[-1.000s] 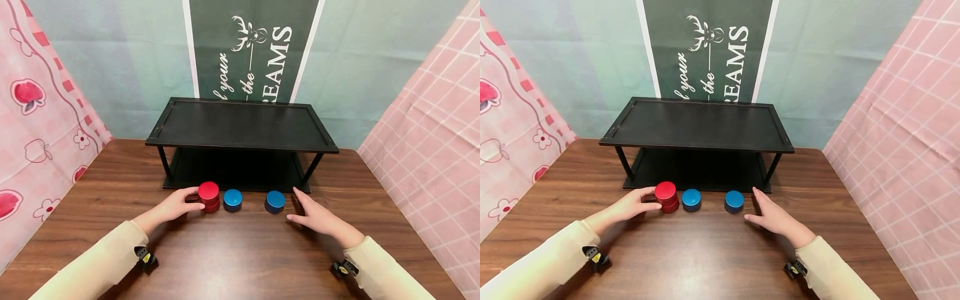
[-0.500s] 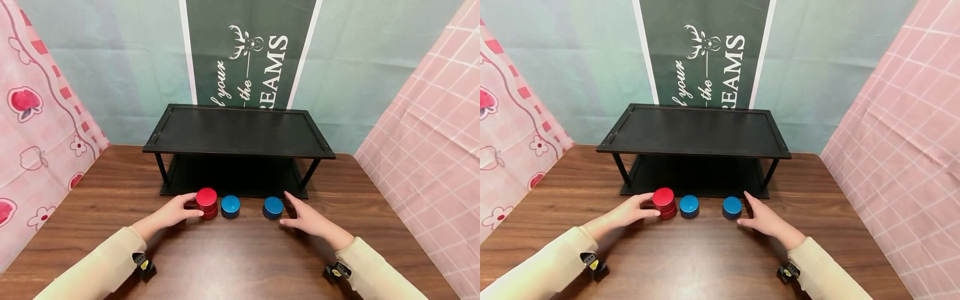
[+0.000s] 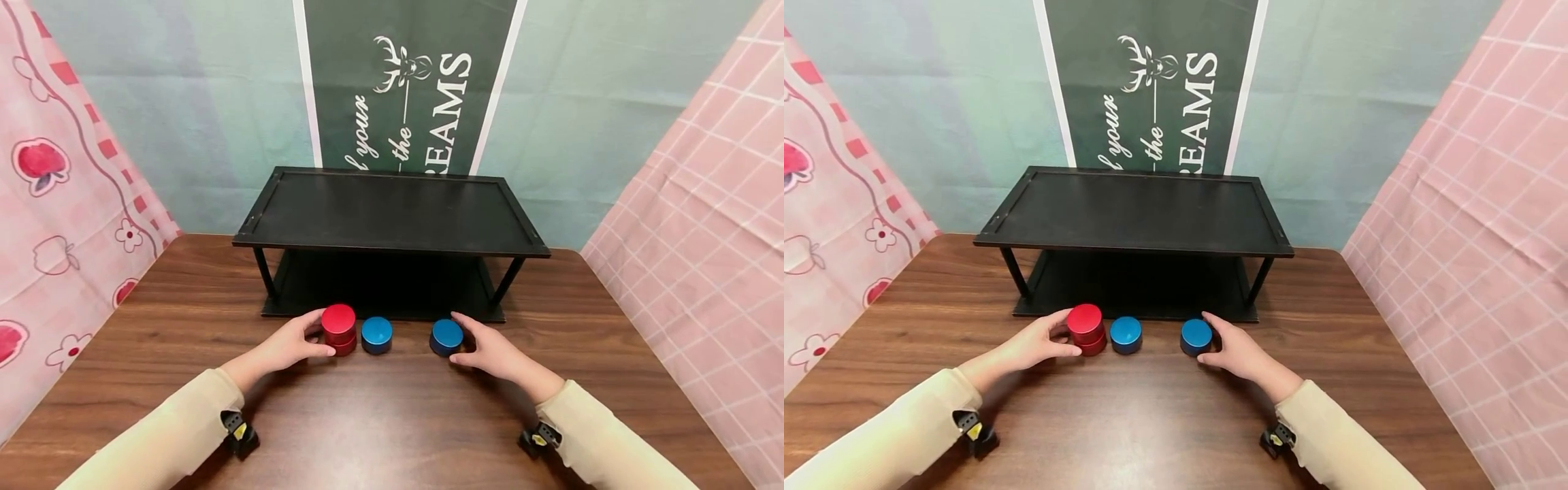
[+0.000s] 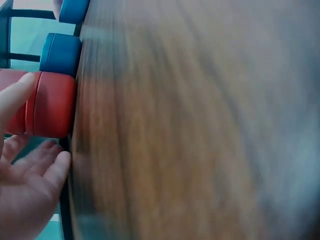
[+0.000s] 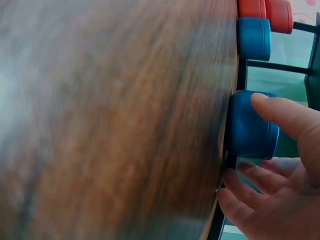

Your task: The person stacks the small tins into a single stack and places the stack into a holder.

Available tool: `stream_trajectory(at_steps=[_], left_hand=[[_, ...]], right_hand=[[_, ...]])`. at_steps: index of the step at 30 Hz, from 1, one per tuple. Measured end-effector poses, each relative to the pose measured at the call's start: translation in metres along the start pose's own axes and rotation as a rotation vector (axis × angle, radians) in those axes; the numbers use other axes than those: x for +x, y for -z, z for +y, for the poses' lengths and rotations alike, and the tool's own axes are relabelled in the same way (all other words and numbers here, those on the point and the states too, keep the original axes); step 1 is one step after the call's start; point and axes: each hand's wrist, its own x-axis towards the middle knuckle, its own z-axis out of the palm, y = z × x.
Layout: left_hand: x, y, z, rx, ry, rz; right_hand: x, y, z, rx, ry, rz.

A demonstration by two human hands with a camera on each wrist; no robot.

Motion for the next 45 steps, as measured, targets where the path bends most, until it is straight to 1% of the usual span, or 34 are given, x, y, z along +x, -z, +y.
stream_trajectory(at_steps=[3, 6, 9, 12, 17, 20, 27, 31, 37, 42, 45], left_hand=[[0.001, -0.003, -0.004, -0.083, 0.005, 0.005], [-0.001, -0.007, -0.012, -0.161, 0.014, 0.016], [-0.002, -0.011, -0.019, -0.209, 0.026, 0.033], [-0.002, -0.012, -0.022, -0.240, 0.027, 0.045], [0.000, -0.009, -0.021, -0.251, 0.029, 0.057], [0.000, -0.010, -0.020, -0.241, 0.039, 0.045], [-0.003, -0.013, -0.021, -0.261, 0.063, 0.035], [-0.003, -0.012, -0.021, -0.252, 0.046, 0.026], [-0.004, -0.009, -0.018, -0.222, 0.035, 0.040], [-0.003, -0.011, -0.018, -0.227, 0.030, 0.031], [-0.002, -0.013, -0.016, -0.225, 0.031, 0.029]], right_hand=[[0.002, -0.001, -0.001, -0.019, 0.007, 0.007], [0.001, -0.003, -0.002, 0.007, -0.002, 0.005], [-0.001, -0.004, -0.003, 0.032, -0.011, 0.002], [0.000, -0.003, -0.004, 0.022, -0.009, 0.010], [0.005, -0.001, -0.005, 0.009, -0.015, 0.031], [0.004, -0.001, -0.005, 0.018, -0.026, 0.030], [-0.001, -0.003, -0.004, 0.083, -0.048, 0.046], [-0.001, -0.003, -0.003, 0.125, -0.039, 0.064], [0.001, 0.000, -0.008, 0.194, -0.014, 0.098], [0.000, -0.002, -0.010, 0.203, -0.035, 0.113], [-0.001, 0.000, -0.010, 0.200, -0.023, 0.112]])
